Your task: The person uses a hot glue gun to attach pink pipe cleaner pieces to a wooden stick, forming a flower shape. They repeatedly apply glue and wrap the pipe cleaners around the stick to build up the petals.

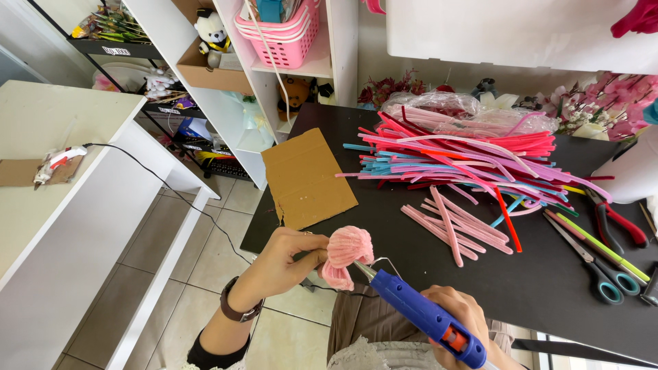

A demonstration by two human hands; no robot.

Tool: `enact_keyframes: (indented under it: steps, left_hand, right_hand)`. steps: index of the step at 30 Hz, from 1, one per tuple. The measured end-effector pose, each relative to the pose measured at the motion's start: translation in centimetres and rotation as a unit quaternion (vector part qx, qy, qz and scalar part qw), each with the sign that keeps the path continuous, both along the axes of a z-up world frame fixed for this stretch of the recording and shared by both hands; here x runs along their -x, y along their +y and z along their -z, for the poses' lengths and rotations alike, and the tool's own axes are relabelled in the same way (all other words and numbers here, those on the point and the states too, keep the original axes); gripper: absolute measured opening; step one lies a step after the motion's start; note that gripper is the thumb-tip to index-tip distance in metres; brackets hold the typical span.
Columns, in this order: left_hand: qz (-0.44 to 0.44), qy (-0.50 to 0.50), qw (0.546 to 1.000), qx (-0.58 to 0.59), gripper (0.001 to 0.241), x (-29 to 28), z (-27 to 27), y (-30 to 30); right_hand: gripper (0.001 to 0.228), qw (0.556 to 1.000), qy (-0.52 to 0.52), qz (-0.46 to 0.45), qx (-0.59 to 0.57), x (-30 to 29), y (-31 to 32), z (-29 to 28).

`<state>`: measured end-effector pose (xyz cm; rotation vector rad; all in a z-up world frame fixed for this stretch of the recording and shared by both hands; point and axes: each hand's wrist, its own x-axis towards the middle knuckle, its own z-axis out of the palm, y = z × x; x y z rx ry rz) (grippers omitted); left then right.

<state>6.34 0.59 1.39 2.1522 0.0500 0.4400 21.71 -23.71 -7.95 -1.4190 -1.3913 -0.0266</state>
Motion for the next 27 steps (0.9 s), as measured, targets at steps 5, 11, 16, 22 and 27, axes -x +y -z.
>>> enact_keyframes:
  steps: [5, 11, 16, 22, 27]
  left_hand:
    - [-0.007, -0.001, 1.000, -0.003, 0.018, 0.1, 0.1, 0.1]
    - [-0.012, -0.002, 1.000, -0.006, 0.017, 0.3, 0.3, 0.2]
    - [-0.024, -0.005, 1.000, -0.010, 0.016, 0.5, 0.3, 0.3]
    - [-0.017, 0.003, 1.000, 0.014, 0.020, 0.7, -0.2, 0.3]
    - [-0.019, -0.015, 0.999, 0.042, 0.023, 0.7, -0.1, 0.4]
  right_hand:
    - [0.057, 0.995, 0.042, 0.075, 0.060, 0.4, -0.6, 1.2]
    - [0.063, 0.990, 0.058, 0.100, 0.081, 0.6, -0.6, 0.6]
    - [0.068, 0.985, 0.079, 0.112, 0.103, 0.6, -0.3, 0.3]
    - [0.090, 0.962, 0.122, 0.148, 0.196, 0.7, -0.1, 0.0]
    - [0.052, 0.995, 0.037, 0.086, 0.044, 1.1, 0.2, -0.2]
